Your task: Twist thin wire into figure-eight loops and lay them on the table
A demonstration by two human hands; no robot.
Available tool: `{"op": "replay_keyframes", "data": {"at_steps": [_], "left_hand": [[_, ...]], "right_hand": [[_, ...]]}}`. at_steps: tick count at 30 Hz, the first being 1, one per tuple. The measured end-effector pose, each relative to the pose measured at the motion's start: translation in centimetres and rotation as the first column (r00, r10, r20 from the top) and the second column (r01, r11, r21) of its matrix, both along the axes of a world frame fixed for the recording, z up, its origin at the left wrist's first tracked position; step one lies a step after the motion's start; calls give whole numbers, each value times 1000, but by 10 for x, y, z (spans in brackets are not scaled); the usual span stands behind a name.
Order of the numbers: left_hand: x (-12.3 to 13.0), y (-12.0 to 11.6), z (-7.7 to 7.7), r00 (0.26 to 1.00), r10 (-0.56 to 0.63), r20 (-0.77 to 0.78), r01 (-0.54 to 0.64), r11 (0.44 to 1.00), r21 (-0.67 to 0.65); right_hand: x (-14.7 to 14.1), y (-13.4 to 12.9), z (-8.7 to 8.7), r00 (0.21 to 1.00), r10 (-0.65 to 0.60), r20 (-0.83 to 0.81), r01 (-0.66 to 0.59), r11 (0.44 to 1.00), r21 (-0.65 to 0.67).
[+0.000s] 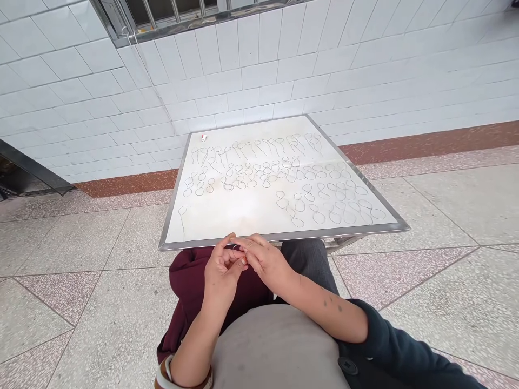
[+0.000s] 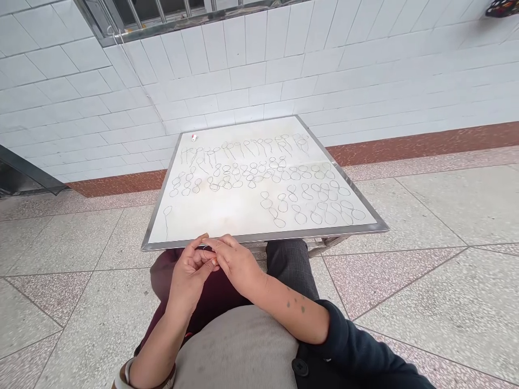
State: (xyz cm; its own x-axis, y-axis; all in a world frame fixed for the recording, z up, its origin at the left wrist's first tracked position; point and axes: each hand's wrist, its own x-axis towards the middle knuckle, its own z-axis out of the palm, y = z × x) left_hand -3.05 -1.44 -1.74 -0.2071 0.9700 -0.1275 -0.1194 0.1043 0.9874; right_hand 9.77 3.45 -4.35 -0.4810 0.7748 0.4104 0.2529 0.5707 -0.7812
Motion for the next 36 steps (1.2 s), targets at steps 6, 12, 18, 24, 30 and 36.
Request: {"op": "replay_keyframes", "data": {"at_steps": [6,12,18,24,30,36], "left_hand": [[0,2,1,989,-6,150,14,998,-54],[-2,1,1,975,34,221,-5,991,-133],[-1,-1,1,982,31,188,-15,996,-86],[-4,-2,3,985,99,142,-98,995,-17],[-18,0,3,995,87,-40,-85,996,37],[-28,7,10,995,48,-85,-45,999,30]], "right_hand": [[0,0,-9,999,49,-3,-49,999,19],[-2,-1,-14,991,73,-108,-75,997,-19],[-3,-1,-9,991,72,-111,-75,997,-20],[-1,-1,-1,997,-11,-81,8,999,-38],[-1,-5,-6,993,100,67,-90,985,-150],[-2,-8,-14,983,44,179,-71,987,145]]}}
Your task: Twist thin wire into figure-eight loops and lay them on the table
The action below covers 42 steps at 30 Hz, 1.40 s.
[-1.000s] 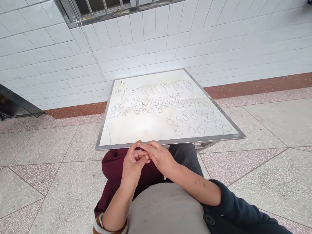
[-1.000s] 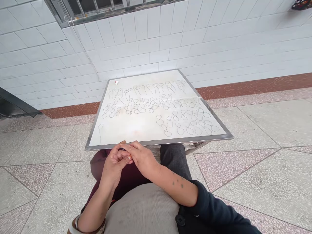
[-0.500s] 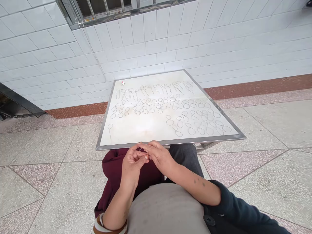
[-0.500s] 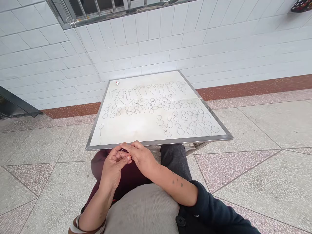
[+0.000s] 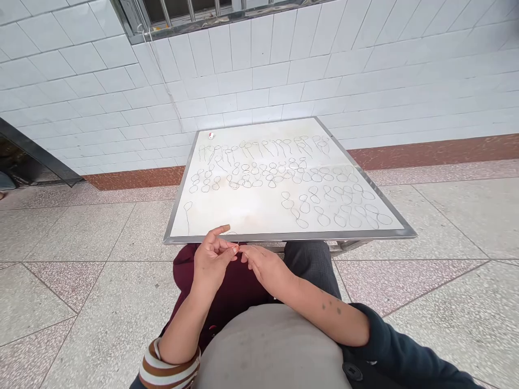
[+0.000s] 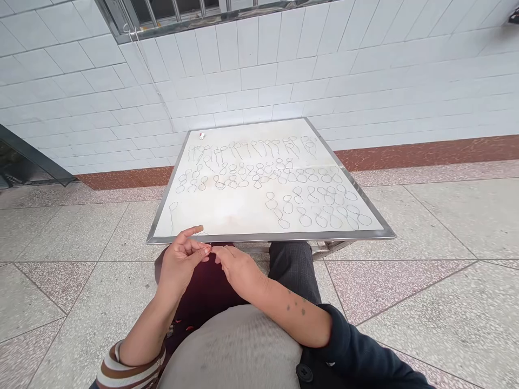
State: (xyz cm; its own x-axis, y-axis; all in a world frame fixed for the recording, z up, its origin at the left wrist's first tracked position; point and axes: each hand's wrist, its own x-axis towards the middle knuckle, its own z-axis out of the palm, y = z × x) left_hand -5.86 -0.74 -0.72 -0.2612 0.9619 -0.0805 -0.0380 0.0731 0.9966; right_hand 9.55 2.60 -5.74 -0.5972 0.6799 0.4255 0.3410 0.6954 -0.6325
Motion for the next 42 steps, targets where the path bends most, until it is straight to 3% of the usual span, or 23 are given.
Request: {"op": "replay_keyframes", "data": {"at_steps": [5,8,13,18,24,33,42], "left_hand": [[-6,6,-1,993,-2,115,10,997,-74],[-8,9,-3,993,4,119,8,995,-99],[-10,12,1,996,-46,72,51,996,-75],[-11,14,4,997,-72,0,72,994,-80],[-14,16,2,998,-51,36,53,996,-69],[-19,15,-9,998,-38,-44,33,994,-102],[-33,14,-3,987,13,-162,-17,1000,-23]], "right_hand": [[-1,-5,-8,976,-134,173,84,960,266],[-2,-6,-12,970,-152,188,100,961,257],[-2,-6,-11,995,-70,69,63,993,97],[2,-7,-14,967,-137,215,68,952,298],[3,-9,-19,953,-166,254,59,923,381],[7,-12,-10,843,-120,525,-10,971,237],[31,-12,-25,845,-104,525,7,983,183]]}}
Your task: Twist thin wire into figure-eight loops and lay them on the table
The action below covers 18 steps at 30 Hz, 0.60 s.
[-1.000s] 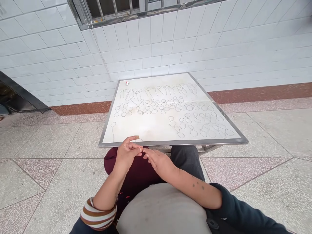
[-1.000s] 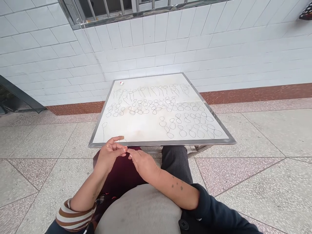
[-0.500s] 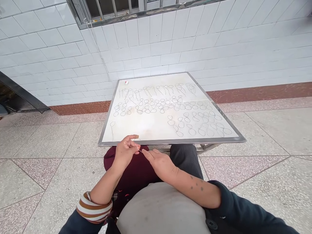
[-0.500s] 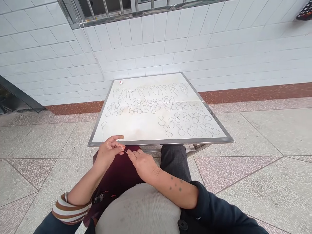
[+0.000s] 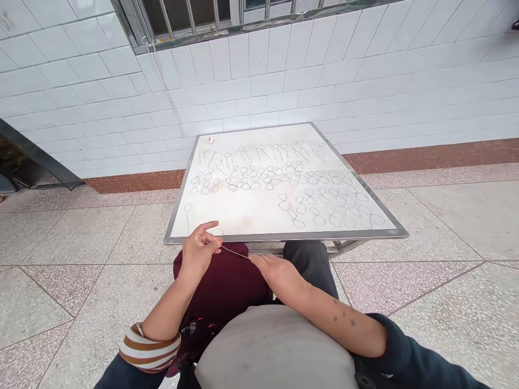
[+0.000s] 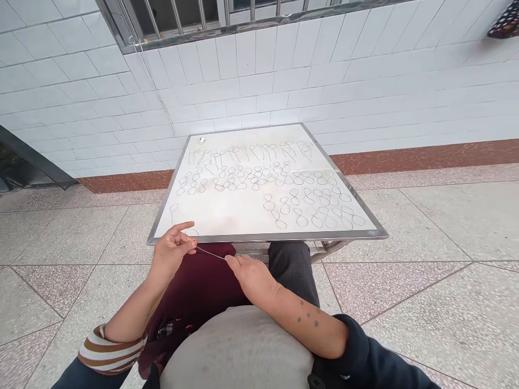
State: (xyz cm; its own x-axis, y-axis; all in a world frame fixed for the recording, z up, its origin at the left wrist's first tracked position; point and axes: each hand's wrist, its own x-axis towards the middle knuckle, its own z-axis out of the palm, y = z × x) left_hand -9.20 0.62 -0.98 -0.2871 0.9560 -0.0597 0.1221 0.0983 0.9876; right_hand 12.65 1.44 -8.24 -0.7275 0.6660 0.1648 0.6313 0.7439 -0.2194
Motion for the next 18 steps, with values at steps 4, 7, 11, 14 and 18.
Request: {"op": "replay_keyframes", "data": {"at_steps": [4,7,11,14,18], "left_hand": [[-2,-1,11,998,38,-56,-36,999,26],[3,-1,21,999,24,-38,-23,999,31],[16,0,28,998,-41,40,41,999,2],[25,-1,27,994,-68,84,68,998,-5],[27,-1,21,992,-72,106,73,997,-1]], "right_hand": [[18,10,6,986,-125,-113,127,992,10],[18,16,26,923,-152,-354,188,980,70],[-3,18,48,899,8,-438,65,986,151],[-20,17,48,903,48,-427,39,981,192],[-26,17,36,913,36,-407,50,979,199]]}}
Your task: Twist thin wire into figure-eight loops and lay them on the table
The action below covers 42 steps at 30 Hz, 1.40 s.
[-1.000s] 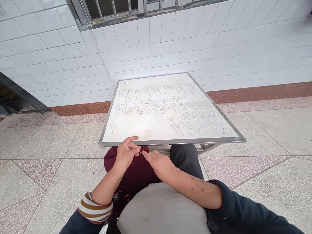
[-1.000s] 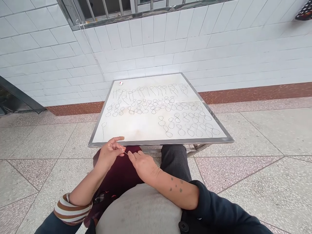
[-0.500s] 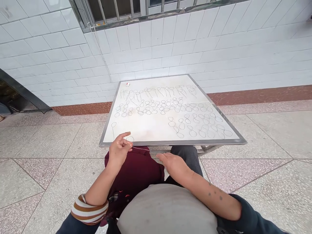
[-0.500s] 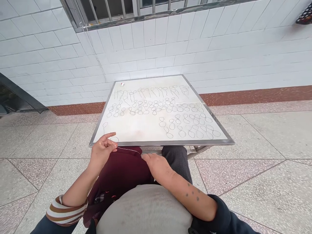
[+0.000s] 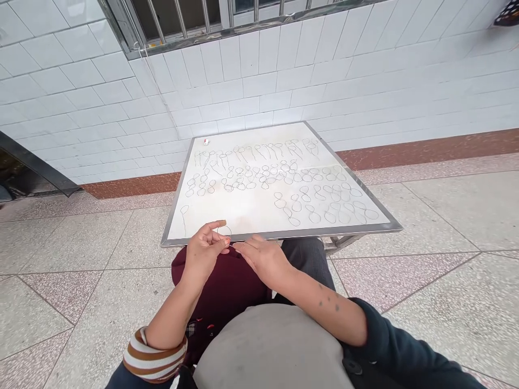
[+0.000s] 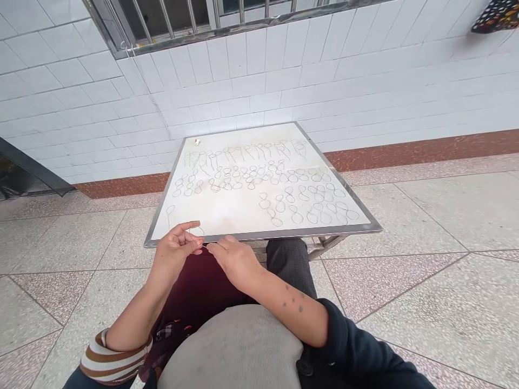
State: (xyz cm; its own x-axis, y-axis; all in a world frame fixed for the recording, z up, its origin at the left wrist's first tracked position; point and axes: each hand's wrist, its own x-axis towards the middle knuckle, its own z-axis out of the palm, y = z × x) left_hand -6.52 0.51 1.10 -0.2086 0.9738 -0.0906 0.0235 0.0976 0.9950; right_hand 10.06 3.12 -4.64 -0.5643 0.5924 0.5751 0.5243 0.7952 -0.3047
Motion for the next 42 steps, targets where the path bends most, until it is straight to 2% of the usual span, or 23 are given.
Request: {"op": "replay_keyframes", "data": {"at_steps": [4,8,11,13,15,17,19,22,26,32,37,42], "left_hand": [[-10,-1,-1,998,61,-29,-60,998,9],[-26,-1,4,989,134,-59,-132,991,33],[-38,-1,9,981,187,-52,-184,981,62],[-44,-1,11,983,183,-12,-183,982,39],[-44,0,12,990,134,51,-133,991,-30],[-41,1,11,990,88,109,-78,993,-94],[-36,3,9,988,65,139,-48,991,-123],[-28,5,6,989,70,133,-53,990,-128],[-20,7,1,989,85,123,-68,988,-135],[-6,10,-7,997,65,35,-64,997,-49],[6,14,-13,1000,-18,-16,17,998,-55],[14,15,-17,1000,-25,6,26,999,-43]], "right_hand": [[12,-2,-13,1000,-1,28,2,998,-57],[36,-4,-26,997,-31,70,39,992,-118],[54,-2,-29,994,-106,-13,102,975,-198],[61,0,-24,975,-173,-140,124,944,-307],[62,3,-12,945,-204,-255,80,902,-424],[58,4,1,937,-164,-308,-12,867,-499],[53,3,10,949,-92,-303,-82,852,-517],[46,-3,11,966,-48,-256,-74,891,-448],[44,-9,-2,979,-15,-204,-39,966,-255],[56,-16,-14,999,23,-26,-25,998,-62],[69,-18,-19,994,69,83,-68,997,-24],[68,-11,-13,997,-1,73,3,999,-37]]}}
